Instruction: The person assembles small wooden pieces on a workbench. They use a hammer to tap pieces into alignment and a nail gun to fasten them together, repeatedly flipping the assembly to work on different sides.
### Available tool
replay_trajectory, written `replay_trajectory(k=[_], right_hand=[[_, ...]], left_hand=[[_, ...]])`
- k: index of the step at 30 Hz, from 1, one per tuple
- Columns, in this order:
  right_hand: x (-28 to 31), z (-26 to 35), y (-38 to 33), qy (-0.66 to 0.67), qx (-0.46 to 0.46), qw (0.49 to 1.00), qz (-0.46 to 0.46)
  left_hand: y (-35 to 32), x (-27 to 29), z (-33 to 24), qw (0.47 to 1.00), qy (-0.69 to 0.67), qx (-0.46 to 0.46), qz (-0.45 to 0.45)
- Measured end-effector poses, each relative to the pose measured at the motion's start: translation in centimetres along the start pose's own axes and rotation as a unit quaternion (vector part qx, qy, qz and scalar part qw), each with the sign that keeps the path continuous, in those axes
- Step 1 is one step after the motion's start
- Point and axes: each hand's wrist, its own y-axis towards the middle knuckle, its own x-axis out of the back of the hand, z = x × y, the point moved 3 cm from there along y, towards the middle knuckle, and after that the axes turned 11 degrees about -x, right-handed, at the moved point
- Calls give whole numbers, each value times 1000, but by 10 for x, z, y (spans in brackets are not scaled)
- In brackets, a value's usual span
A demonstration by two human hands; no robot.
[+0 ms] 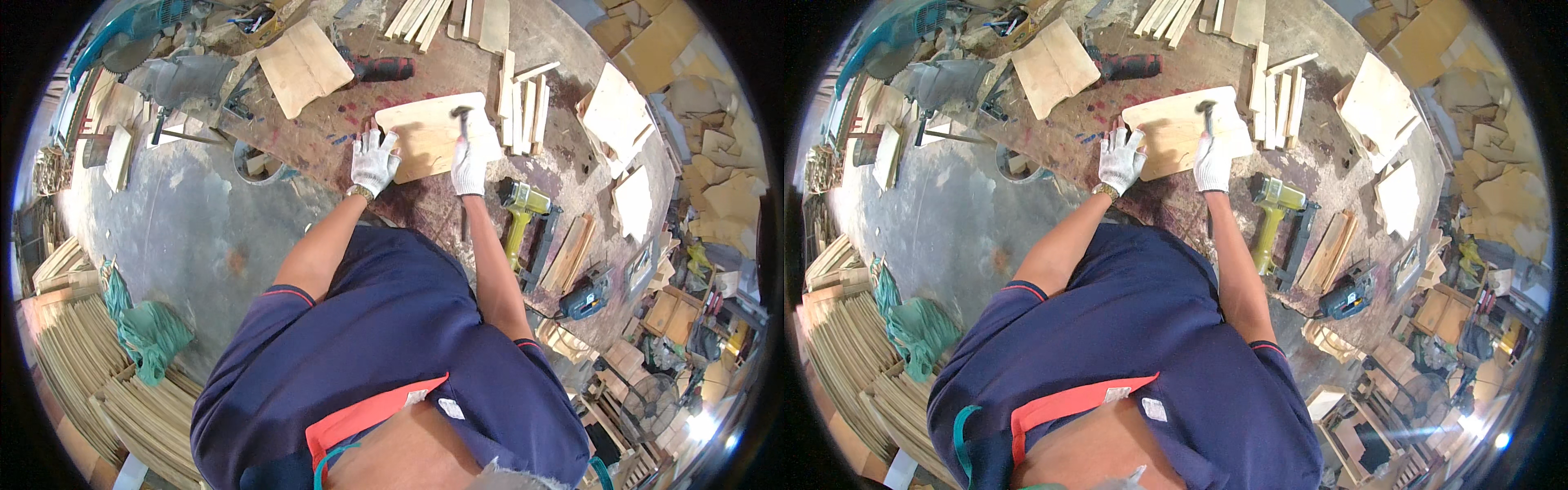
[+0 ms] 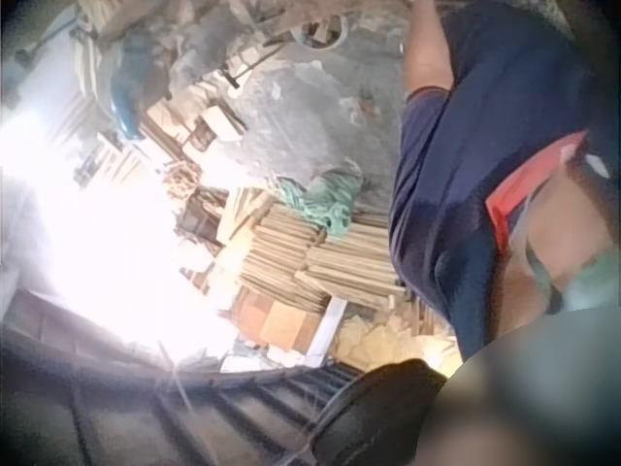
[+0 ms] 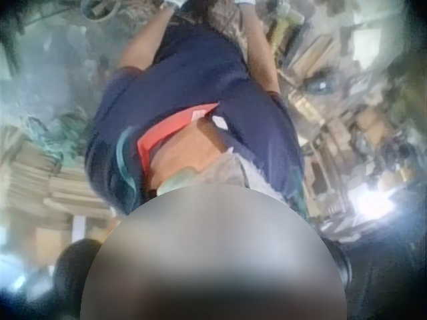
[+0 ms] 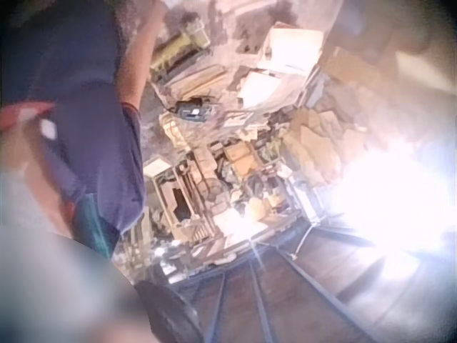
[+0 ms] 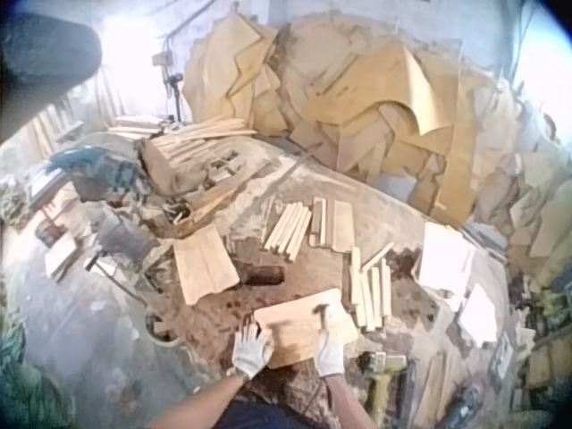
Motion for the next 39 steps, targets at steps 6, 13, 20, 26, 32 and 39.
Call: replay_trajectory(k=[6,13,20,26,32,39], right_hand=[[-19,-5,-4,-60,6,987,150],[-9,11,-13,-61,-41,995,71],[-16,10,-25,-27,3,999,20],[-19,4,-19,-106,28,987,119],[-28,17,-20,-3,-84,986,147],[-23,30,-30,49,19,996,68]], left_hand=[[1,2,2,1000,-16,4,-6],[0,0,2,1000,0,5,-12],[-2,1,3,999,-29,10,-15],[0,4,1,1000,-19,8,-13],[-1,2,2,1000,-27,14,2],[-4,-3,4,998,-52,17,18]])
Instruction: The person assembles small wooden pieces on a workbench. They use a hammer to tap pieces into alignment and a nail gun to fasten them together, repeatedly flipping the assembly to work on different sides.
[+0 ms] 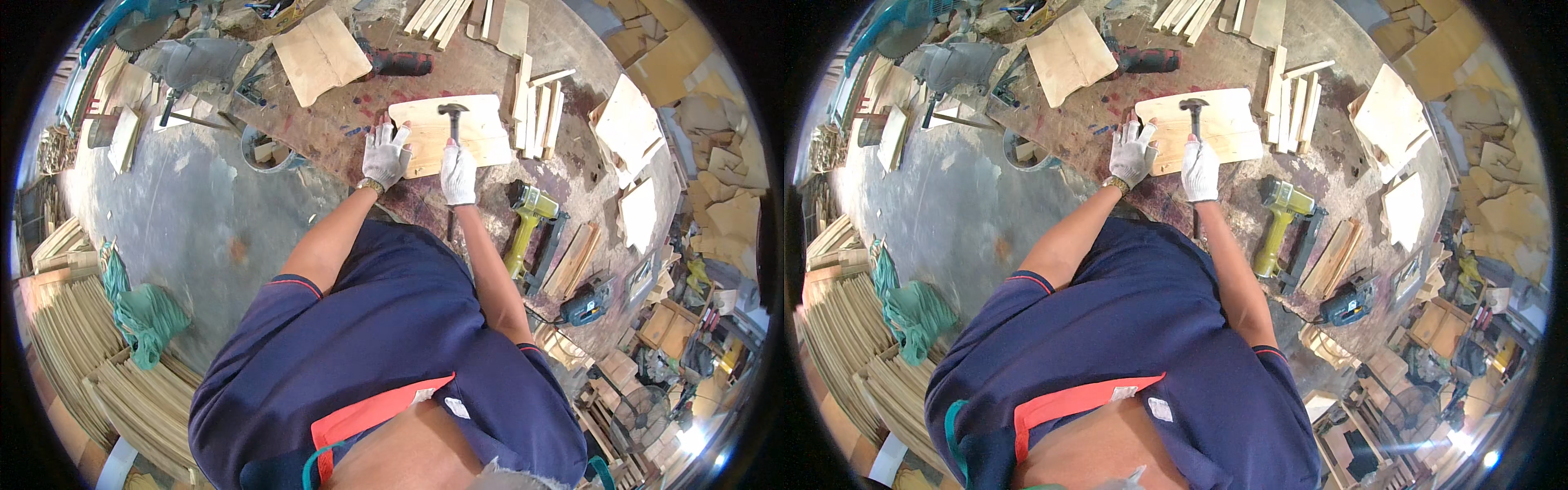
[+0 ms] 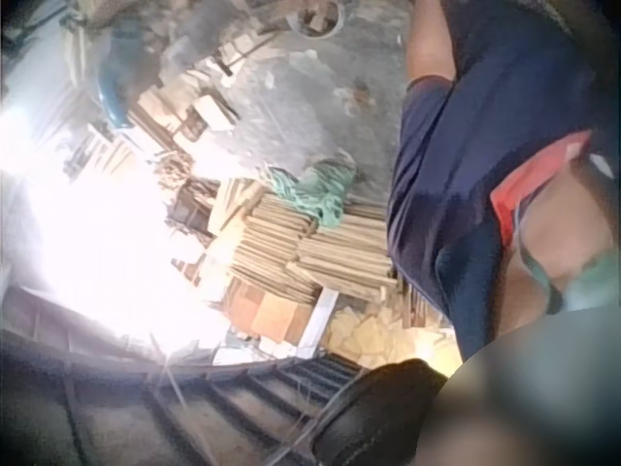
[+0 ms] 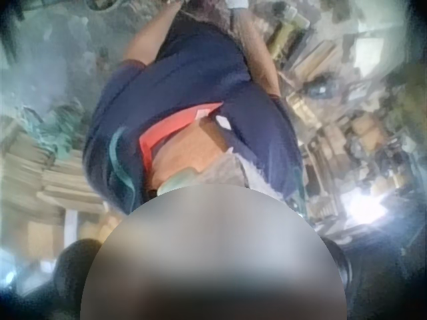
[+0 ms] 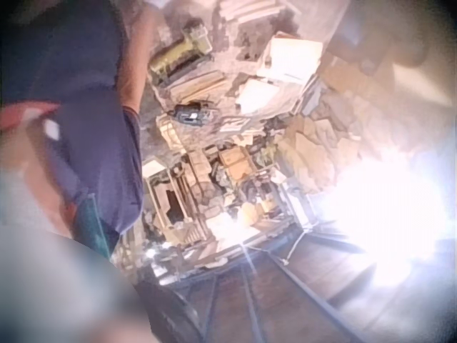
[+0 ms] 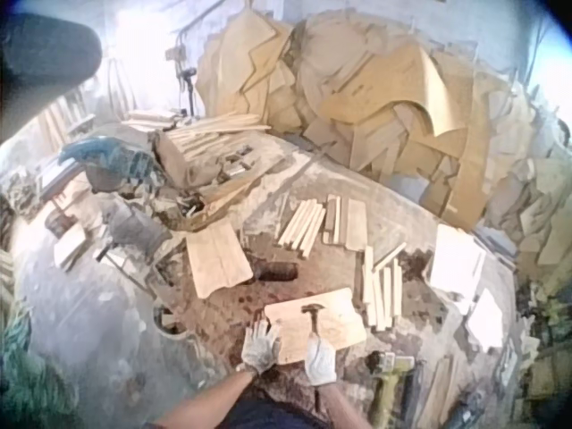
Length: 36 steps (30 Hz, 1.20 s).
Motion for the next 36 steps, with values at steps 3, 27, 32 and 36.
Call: replay_trajectory(k=[3,27,32,36], right_hand=[[-9,0,-6,-104,-35,987,114],[75,-44,57,30,-180,976,-119],[76,-43,66,-21,68,985,-155],[72,-66,59,-89,-249,964,-12]], left_hand=[[2,-2,1,999,30,17,16],[3,-1,0,999,35,-10,-37],[3,-2,1,1000,24,-6,-16],[0,-2,0,1000,21,-2,-12]])
